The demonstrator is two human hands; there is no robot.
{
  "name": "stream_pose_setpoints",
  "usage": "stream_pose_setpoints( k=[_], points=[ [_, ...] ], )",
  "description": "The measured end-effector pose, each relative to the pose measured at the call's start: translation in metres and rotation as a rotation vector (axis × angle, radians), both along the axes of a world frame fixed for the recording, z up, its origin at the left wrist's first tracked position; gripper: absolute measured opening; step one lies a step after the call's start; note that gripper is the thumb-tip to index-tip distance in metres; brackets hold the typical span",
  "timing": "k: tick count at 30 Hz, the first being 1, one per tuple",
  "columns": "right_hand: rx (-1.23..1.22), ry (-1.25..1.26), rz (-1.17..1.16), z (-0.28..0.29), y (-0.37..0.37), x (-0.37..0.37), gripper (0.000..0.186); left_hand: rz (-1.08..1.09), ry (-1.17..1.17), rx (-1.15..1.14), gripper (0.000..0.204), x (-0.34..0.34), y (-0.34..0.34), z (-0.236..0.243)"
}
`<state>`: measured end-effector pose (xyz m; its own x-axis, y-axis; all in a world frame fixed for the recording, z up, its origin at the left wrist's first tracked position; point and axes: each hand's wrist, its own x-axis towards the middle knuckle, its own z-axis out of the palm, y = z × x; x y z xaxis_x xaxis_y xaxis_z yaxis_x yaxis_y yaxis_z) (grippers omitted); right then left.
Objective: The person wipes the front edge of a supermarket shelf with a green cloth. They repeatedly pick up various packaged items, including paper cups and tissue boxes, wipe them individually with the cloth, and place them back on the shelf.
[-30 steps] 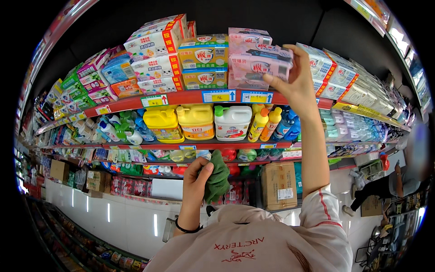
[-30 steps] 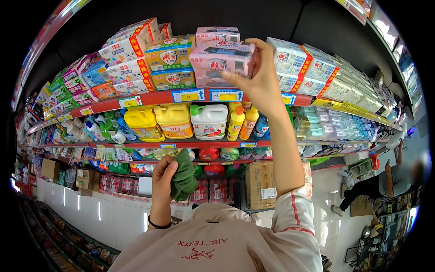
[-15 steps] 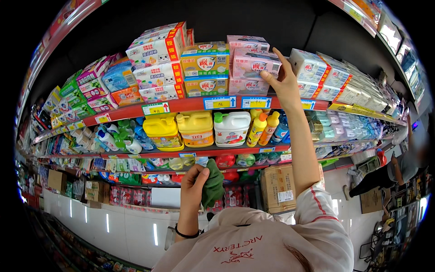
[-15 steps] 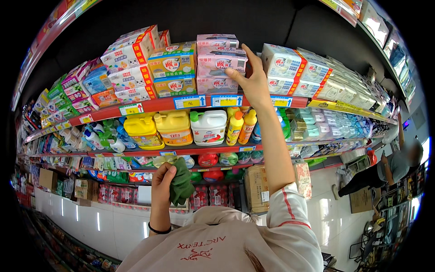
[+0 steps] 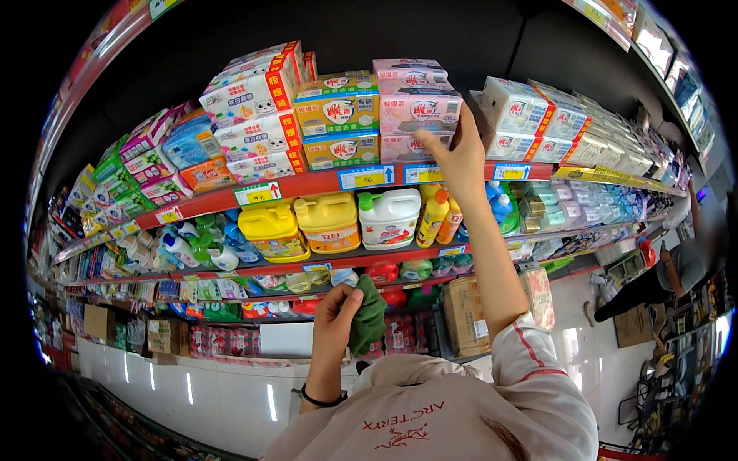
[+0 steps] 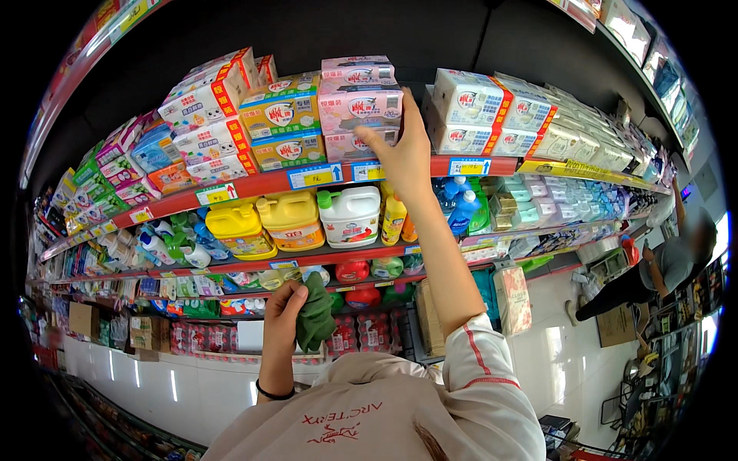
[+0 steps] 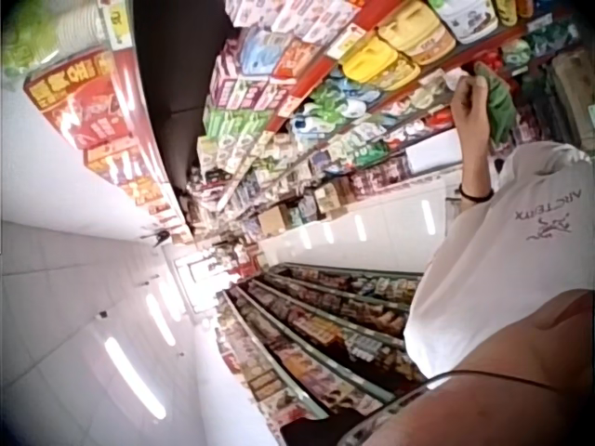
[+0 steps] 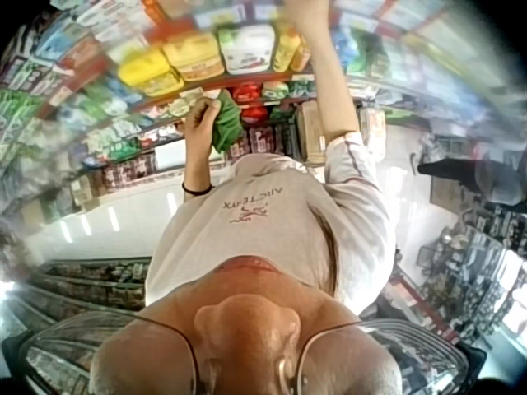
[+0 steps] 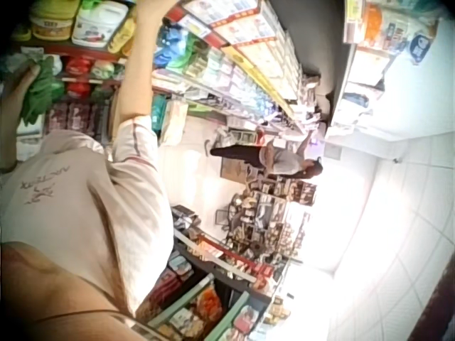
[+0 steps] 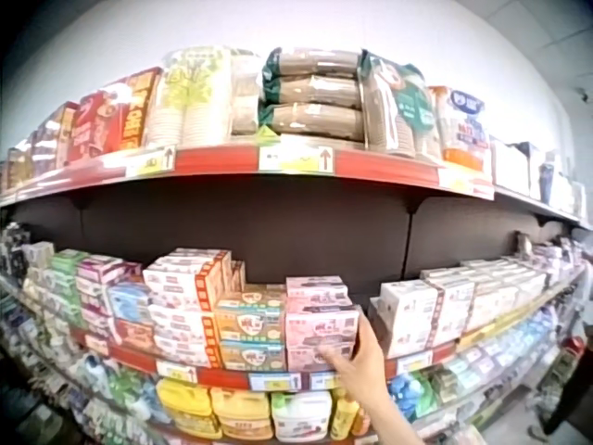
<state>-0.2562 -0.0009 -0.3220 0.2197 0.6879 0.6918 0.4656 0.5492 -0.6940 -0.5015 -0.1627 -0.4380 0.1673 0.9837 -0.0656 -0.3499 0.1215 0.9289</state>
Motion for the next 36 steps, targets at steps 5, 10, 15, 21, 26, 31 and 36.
stream_pose_setpoints(
  k=[5, 10, 15, 21, 26, 31, 36],
  points=[
    [-0.052, -0.081, -0.068, -0.011, -0.01, -0.003, 0.083, 0.213, 0.378, 0.289, 0.022, 0.0, 0.01, 0.006],
    [-0.129, -0.078, -0.143, -0.006, -0.015, 0.0, 0.07, 0.328, 0.769, 0.767, 0.053, 0.029, 0.055, 0.065],
    [-0.108, -0.15, -0.204, -0.005, -0.017, 0.004, 0.057, 0.532, 0.737, 0.912, 0.054, 0.08, 0.098, 0.09],
    [-0.159, -0.078, -0.193, 0.0, -0.026, 0.004, 0.047, 0.58, 0.802, 0.794, 0.053, 0.106, 0.116, 0.082],
    [-0.088, -0.023, -0.139, -0.007, -0.023, 0.009, 0.038, 0.653, 0.756, 0.775, 0.05, 0.12, 0.118, 0.082],
    [-0.069, -0.042, -0.187, -0.013, -0.023, 0.011, 0.03, 0.658, 0.709, 0.744, 0.049, 0.121, 0.117, 0.084],
    [0.004, -0.128, -0.292, -0.017, -0.026, 0.008, 0.028, 0.635, 0.702, 0.749, 0.047, 0.124, 0.117, 0.087]
  ],
)
